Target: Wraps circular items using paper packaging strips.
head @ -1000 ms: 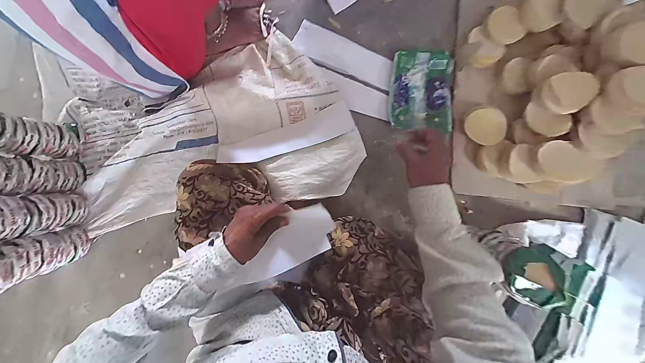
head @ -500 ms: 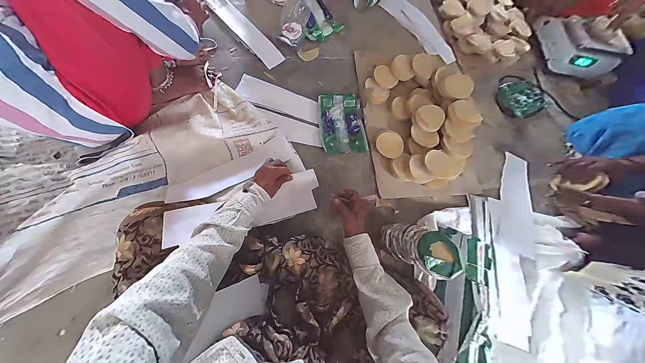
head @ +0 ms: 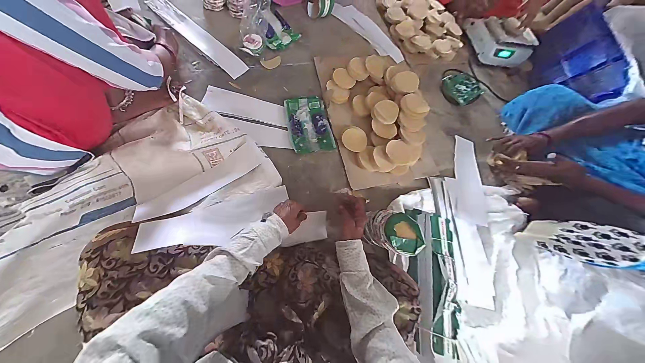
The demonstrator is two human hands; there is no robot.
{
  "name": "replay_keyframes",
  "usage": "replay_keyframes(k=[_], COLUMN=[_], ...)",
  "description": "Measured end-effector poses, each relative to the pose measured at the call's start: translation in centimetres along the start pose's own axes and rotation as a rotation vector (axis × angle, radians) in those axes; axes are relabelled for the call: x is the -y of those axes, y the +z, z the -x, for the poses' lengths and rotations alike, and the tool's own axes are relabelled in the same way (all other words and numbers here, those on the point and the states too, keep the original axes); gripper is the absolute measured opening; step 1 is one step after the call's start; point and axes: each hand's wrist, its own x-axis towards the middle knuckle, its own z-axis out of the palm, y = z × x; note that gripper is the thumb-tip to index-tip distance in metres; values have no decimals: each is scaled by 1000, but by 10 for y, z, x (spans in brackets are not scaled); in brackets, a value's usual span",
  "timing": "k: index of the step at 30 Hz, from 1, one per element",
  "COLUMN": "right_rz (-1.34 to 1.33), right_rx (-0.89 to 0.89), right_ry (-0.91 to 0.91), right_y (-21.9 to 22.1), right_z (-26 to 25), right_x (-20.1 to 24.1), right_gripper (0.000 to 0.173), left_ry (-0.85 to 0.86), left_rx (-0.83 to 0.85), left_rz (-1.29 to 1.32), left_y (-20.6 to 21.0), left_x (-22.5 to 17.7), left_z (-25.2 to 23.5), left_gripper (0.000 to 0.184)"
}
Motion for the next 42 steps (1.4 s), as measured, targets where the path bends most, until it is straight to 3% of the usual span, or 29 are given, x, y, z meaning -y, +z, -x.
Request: replay_keyframes(k=[3, 7, 12, 15, 18, 22, 26, 28, 31, 33, 35, 40, 42], right_rz=[112, 301, 630, 733, 857, 1161, 1225, 1220, 1274, 1335, 1356, 1346, 1342], right_rx=[149, 448, 518, 509, 543, 754, 895, 891, 868, 879, 877, 890, 846], right_ry=[-7, 49, -12, -48, -12, -18, 79, 163, 114, 87, 78, 137, 147], right_y=[-2, 14, 30, 34, 38, 37, 20, 21, 36, 45, 45, 22, 22], right_z=[-2, -16, -19, -14, -11, -3, 9, 9, 1, -1, 2, 25, 30], right_x=[-1, -12, -11, -5, -1, 8, 27, 43, 39, 32, 28, 48, 50], right_gripper=[35, 36, 37, 37, 47, 71, 50, 52, 81, 91, 89, 66, 67], left_ry=[-162, -133, 81, 117, 79, 41, 24, 18, 3, -8, -17, -26, -35], left_rx=[-94, -197, -113, -57, -43, -29, -32, -40, -25, -25, -37, -44, -36], left_rz=[-69, -113, -277, -249, -207, -265, -266, -270, -303, -323, -326, -324, -322], left_y=[8, -5, 5, 10, 14, 15, 15, 15, 16, 16, 17, 16, 17], left_x=[11, 20, 24, 28, 31, 29, 25, 24, 23, 21, 20, 16, 16], left_z=[-25, -33, -33, -26, -18, -17, -17, -17, -18, -17, -16, -15, -14], left_gripper=[39, 46, 43, 40, 56, 68, 68, 69, 70, 70, 70, 70, 71])
